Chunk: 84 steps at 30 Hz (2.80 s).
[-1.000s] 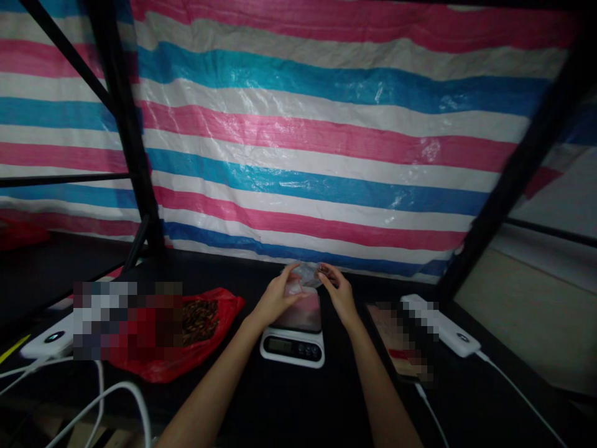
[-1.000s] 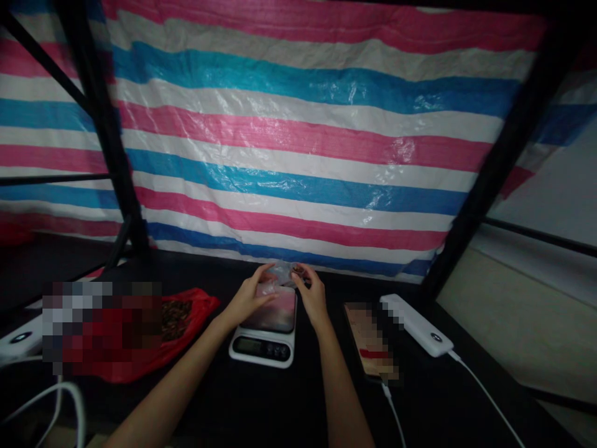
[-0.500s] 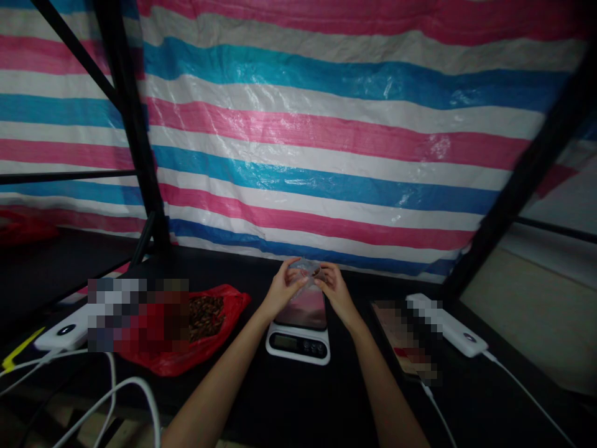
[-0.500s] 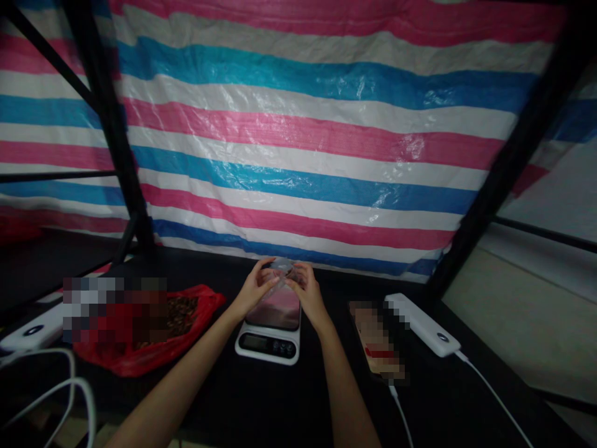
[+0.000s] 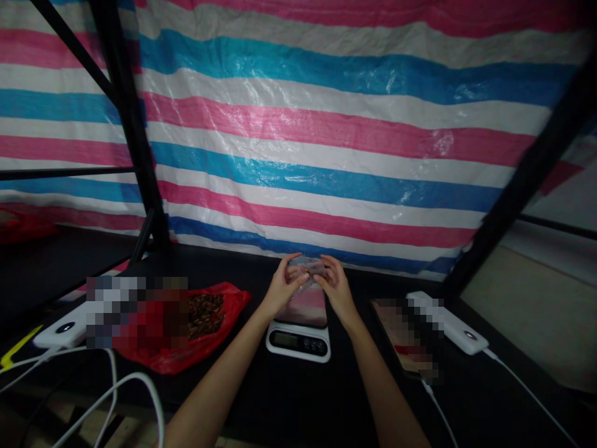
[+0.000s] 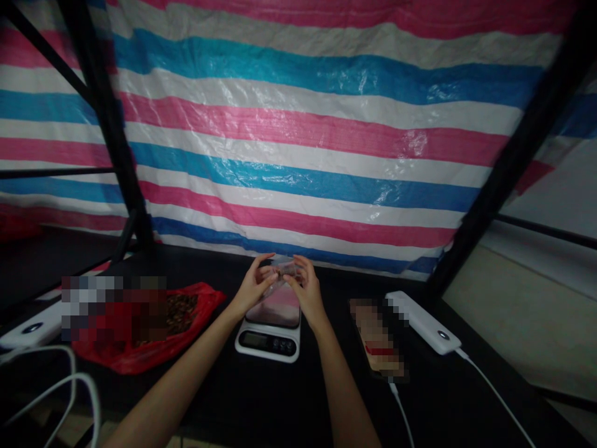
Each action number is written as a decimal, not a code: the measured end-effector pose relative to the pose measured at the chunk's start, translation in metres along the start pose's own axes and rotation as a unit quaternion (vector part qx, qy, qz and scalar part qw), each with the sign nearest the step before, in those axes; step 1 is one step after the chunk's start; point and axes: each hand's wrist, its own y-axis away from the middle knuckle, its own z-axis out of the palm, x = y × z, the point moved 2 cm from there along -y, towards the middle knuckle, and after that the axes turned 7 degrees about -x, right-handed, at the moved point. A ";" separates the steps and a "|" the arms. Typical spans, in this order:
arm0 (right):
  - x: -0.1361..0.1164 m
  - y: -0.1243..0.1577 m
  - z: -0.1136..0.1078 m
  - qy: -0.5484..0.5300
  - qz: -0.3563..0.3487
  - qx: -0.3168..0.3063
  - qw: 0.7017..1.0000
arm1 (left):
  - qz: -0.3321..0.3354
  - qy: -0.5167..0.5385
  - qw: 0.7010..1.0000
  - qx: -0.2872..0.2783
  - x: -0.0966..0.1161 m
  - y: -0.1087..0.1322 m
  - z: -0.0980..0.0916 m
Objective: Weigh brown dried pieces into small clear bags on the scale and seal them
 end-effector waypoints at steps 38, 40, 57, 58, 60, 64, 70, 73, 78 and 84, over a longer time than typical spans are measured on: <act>-0.004 0.002 -0.005 -0.118 0.036 0.064 0.990 | 0.135 -0.441 0.883 0.087 0.042 0.019 -0.010; -0.010 0.005 0.003 -0.122 0.041 0.032 0.991 | 0.139 -0.456 0.869 0.134 0.051 0.031 -0.015; -0.052 0.033 0.159 0.342 -0.125 -0.309 0.879 | -0.018 -0.639 0.654 0.404 0.086 0.201 -0.135; -0.051 0.031 0.169 0.378 -0.142 -0.312 0.860 | -0.031 -0.652 0.654 0.382 0.084 0.198 -0.139; -0.043 0.027 0.187 0.446 -0.170 -0.312 0.821 | -0.075 -0.686 0.639 0.339 0.083 0.188 -0.147; -0.022 0.024 0.208 0.544 -0.178 -0.305 0.761 | -0.199 -0.744 0.588 0.245 0.090 0.168 -0.164; -0.017 0.026 0.214 0.560 -0.163 -0.301 0.754 | -0.290 -0.739 0.583 0.172 0.097 0.156 -0.174; -0.018 0.026 0.214 0.547 -0.165 -0.310 0.760 | -0.298 -0.729 0.587 0.188 0.097 0.159 -0.175; -0.019 0.027 0.211 0.523 -0.178 -0.318 0.770 | -0.342 -0.649 0.664 0.148 0.095 0.165 -0.177; -0.017 0.030 0.211 0.474 -0.157 -0.325 0.803 | -0.335 -0.656 0.640 0.220 0.102 0.157 -0.169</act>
